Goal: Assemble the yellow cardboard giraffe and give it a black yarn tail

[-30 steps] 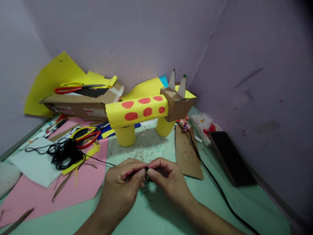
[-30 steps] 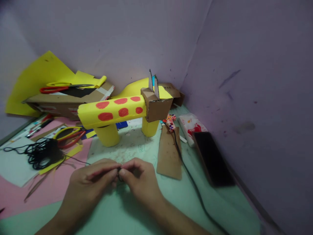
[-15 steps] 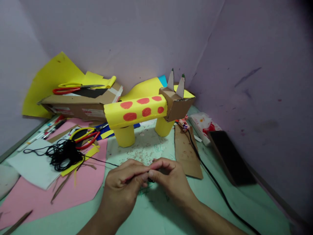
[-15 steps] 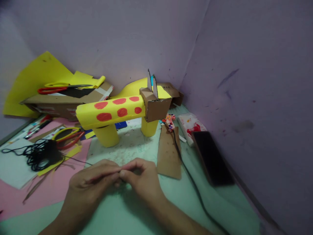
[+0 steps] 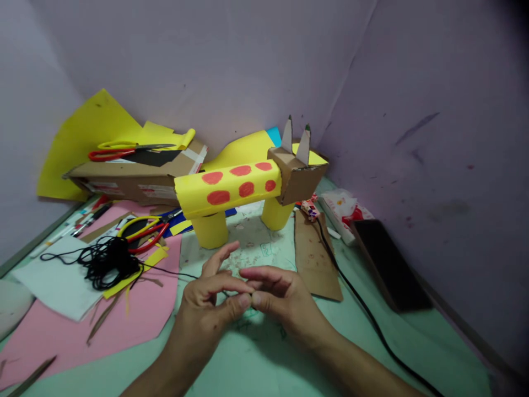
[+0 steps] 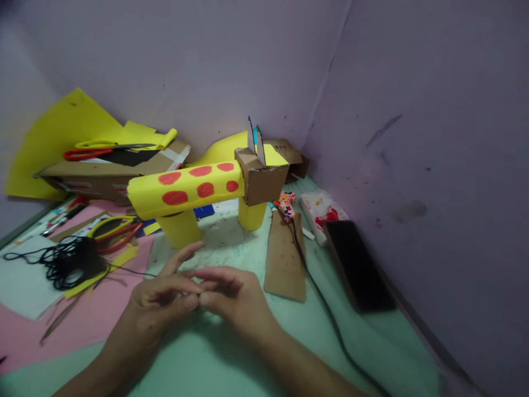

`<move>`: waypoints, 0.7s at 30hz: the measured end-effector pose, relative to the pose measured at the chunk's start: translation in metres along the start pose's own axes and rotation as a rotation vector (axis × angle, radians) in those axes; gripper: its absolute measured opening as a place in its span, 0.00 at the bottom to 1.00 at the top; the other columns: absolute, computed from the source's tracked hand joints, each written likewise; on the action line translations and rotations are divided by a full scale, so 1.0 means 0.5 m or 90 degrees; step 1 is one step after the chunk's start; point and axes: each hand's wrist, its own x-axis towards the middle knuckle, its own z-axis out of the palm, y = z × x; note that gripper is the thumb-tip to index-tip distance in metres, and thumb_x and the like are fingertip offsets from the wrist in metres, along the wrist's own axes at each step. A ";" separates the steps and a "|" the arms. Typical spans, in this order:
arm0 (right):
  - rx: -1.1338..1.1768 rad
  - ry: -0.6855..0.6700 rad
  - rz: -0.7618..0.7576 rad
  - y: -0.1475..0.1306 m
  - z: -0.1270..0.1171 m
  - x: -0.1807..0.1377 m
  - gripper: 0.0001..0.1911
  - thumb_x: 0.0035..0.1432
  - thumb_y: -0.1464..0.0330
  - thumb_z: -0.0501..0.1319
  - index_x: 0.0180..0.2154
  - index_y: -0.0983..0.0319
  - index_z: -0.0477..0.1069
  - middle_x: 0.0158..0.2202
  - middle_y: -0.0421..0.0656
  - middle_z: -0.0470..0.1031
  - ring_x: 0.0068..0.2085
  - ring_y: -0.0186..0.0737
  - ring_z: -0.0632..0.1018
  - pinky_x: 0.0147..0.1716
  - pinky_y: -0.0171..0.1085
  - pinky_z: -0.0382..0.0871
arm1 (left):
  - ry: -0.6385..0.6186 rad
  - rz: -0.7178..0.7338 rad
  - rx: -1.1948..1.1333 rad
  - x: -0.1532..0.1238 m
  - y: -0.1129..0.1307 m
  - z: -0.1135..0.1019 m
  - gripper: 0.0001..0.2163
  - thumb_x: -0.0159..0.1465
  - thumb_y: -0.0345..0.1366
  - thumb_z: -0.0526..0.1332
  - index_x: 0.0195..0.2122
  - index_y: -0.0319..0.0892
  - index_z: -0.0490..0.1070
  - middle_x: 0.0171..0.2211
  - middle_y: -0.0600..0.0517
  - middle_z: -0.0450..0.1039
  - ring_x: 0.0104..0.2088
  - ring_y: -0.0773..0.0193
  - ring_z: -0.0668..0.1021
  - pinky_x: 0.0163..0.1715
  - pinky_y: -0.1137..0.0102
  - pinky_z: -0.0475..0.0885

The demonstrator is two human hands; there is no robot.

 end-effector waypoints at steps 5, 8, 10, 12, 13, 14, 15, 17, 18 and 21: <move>-0.092 0.048 0.040 0.003 -0.006 0.003 0.12 0.39 0.63 0.72 0.26 0.62 0.78 0.24 0.40 0.77 0.26 0.32 0.73 0.31 0.34 0.65 | 0.012 -0.006 0.022 0.002 0.002 0.000 0.01 0.52 0.38 0.68 0.26 0.51 0.79 0.58 0.51 0.64 0.60 0.49 0.63 0.55 0.52 0.60; -0.095 0.037 0.040 0.004 -0.008 0.002 0.13 0.40 0.61 0.71 0.25 0.64 0.77 0.22 0.39 0.75 0.24 0.30 0.70 0.28 0.32 0.62 | 0.018 -0.013 0.022 0.004 0.002 0.004 0.01 0.51 0.39 0.68 0.25 0.51 0.79 0.57 0.51 0.66 0.60 0.50 0.62 0.58 0.52 0.55; -0.069 0.010 0.035 0.004 -0.009 0.000 0.14 0.42 0.60 0.70 0.26 0.64 0.76 0.22 0.38 0.74 0.24 0.29 0.69 0.27 0.32 0.61 | 0.020 -0.028 0.023 0.005 0.001 0.007 0.02 0.51 0.40 0.68 0.25 0.50 0.79 0.57 0.51 0.66 0.60 0.50 0.63 0.58 0.53 0.56; -0.042 -0.010 0.026 0.004 -0.009 -0.001 0.13 0.44 0.60 0.69 0.26 0.64 0.74 0.22 0.38 0.73 0.24 0.30 0.69 0.27 0.32 0.60 | 0.020 -0.055 0.033 0.006 0.003 0.011 0.04 0.51 0.41 0.68 0.27 0.50 0.80 0.57 0.51 0.65 0.57 0.50 0.66 0.56 0.55 0.61; -0.030 -0.017 0.022 0.003 -0.009 -0.002 0.13 0.45 0.61 0.69 0.26 0.65 0.74 0.21 0.38 0.73 0.24 0.30 0.69 0.26 0.32 0.60 | 0.017 -0.068 0.037 0.006 0.005 0.012 0.05 0.51 0.42 0.68 0.28 0.50 0.80 0.57 0.50 0.65 0.56 0.50 0.68 0.54 0.57 0.64; -0.018 -0.022 0.021 0.002 -0.009 -0.002 0.13 0.45 0.61 0.69 0.25 0.65 0.73 0.20 0.38 0.72 0.23 0.30 0.69 0.26 0.32 0.60 | 0.013 -0.078 0.039 0.006 0.008 0.013 0.06 0.51 0.42 0.67 0.29 0.49 0.80 0.57 0.49 0.65 0.55 0.51 0.69 0.51 0.59 0.67; -0.007 -0.024 0.024 0.002 -0.008 -0.001 0.13 0.45 0.61 0.69 0.24 0.65 0.73 0.20 0.38 0.72 0.23 0.30 0.69 0.25 0.31 0.59 | 0.010 -0.084 0.039 0.007 0.013 0.013 0.07 0.51 0.42 0.67 0.31 0.49 0.80 0.56 0.49 0.66 0.54 0.51 0.70 0.48 0.62 0.70; 0.013 -0.014 0.038 0.001 -0.008 0.000 0.13 0.44 0.61 0.69 0.24 0.65 0.73 0.19 0.38 0.72 0.22 0.30 0.69 0.24 0.31 0.58 | 0.015 -0.093 0.050 0.008 0.027 0.010 0.09 0.52 0.43 0.66 0.34 0.49 0.79 0.53 0.48 0.69 0.51 0.54 0.73 0.41 0.67 0.74; 0.018 -0.006 0.048 0.000 -0.008 0.000 0.14 0.43 0.61 0.69 0.25 0.65 0.73 0.19 0.38 0.72 0.22 0.30 0.69 0.24 0.31 0.58 | 0.032 -0.098 0.067 0.010 0.035 0.005 0.11 0.52 0.43 0.66 0.35 0.48 0.79 0.51 0.48 0.71 0.48 0.56 0.75 0.36 0.70 0.75; 0.019 0.017 0.065 -0.002 -0.008 0.001 0.14 0.41 0.61 0.70 0.25 0.65 0.74 0.19 0.39 0.72 0.21 0.29 0.68 0.23 0.31 0.56 | 0.131 -0.106 0.151 0.013 0.062 -0.018 0.14 0.51 0.44 0.66 0.37 0.45 0.78 0.44 0.47 0.75 0.31 0.62 0.79 0.19 0.75 0.73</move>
